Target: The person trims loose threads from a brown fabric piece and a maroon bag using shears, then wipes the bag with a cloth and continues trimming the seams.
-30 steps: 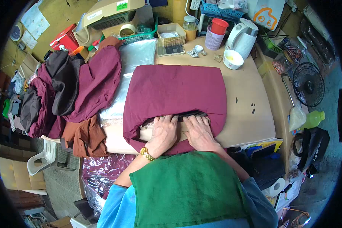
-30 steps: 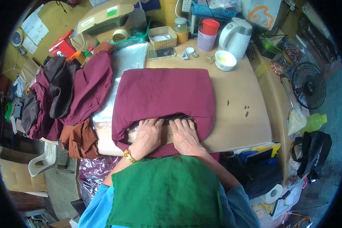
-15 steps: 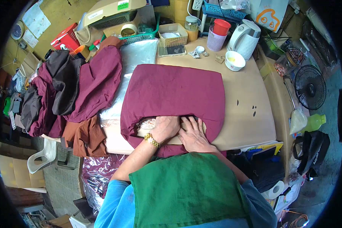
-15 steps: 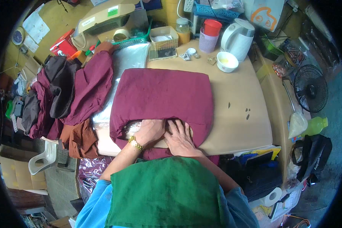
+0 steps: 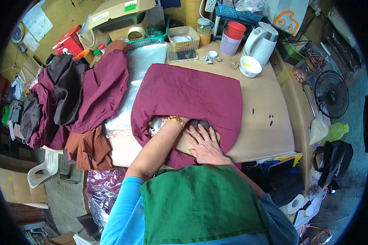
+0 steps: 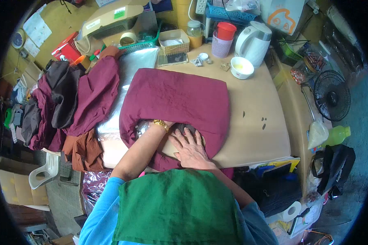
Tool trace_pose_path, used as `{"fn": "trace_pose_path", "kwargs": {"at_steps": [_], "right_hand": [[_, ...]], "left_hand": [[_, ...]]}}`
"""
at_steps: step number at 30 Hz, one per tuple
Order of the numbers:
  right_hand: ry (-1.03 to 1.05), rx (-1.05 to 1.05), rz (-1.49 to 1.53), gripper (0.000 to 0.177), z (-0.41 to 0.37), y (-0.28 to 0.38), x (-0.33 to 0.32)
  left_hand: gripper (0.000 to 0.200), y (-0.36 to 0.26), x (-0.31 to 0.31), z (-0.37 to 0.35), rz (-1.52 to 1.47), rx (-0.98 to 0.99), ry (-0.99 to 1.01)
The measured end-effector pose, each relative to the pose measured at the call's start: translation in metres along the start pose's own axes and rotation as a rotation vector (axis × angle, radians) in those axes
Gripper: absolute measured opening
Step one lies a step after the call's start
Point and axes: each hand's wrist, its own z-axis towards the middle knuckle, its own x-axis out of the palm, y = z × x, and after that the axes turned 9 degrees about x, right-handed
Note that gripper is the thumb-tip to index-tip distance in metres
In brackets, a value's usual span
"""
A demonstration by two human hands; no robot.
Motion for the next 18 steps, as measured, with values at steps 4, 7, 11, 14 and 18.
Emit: {"fn": "trace_pose_path", "kwargs": {"at_steps": [4,7,11,14,18], "right_hand": [[0.026,0.023,0.016,0.067,0.003,-0.002,-0.005],[0.069,0.119,0.093,0.068,0.000,0.007,-0.026],[-0.038,0.000,0.185,0.068,-0.004,-0.015,-0.026],[-0.254,0.200,0.510,0.046,-0.004,-0.064,-0.040],[-0.391,0.275,0.511,0.021,0.015,-0.084,-0.071]], "left_hand": [[0.031,-0.017,-0.029,0.005,0.108,-0.020,0.202],[0.032,-0.080,-0.119,0.010,-0.121,-0.147,0.400],[0.035,-0.112,-0.195,-0.006,0.155,-0.293,0.122],[0.035,-0.056,-0.192,-0.065,0.140,-0.572,0.064],[0.011,-0.060,-0.187,-0.083,-0.172,-0.590,0.063]]}}
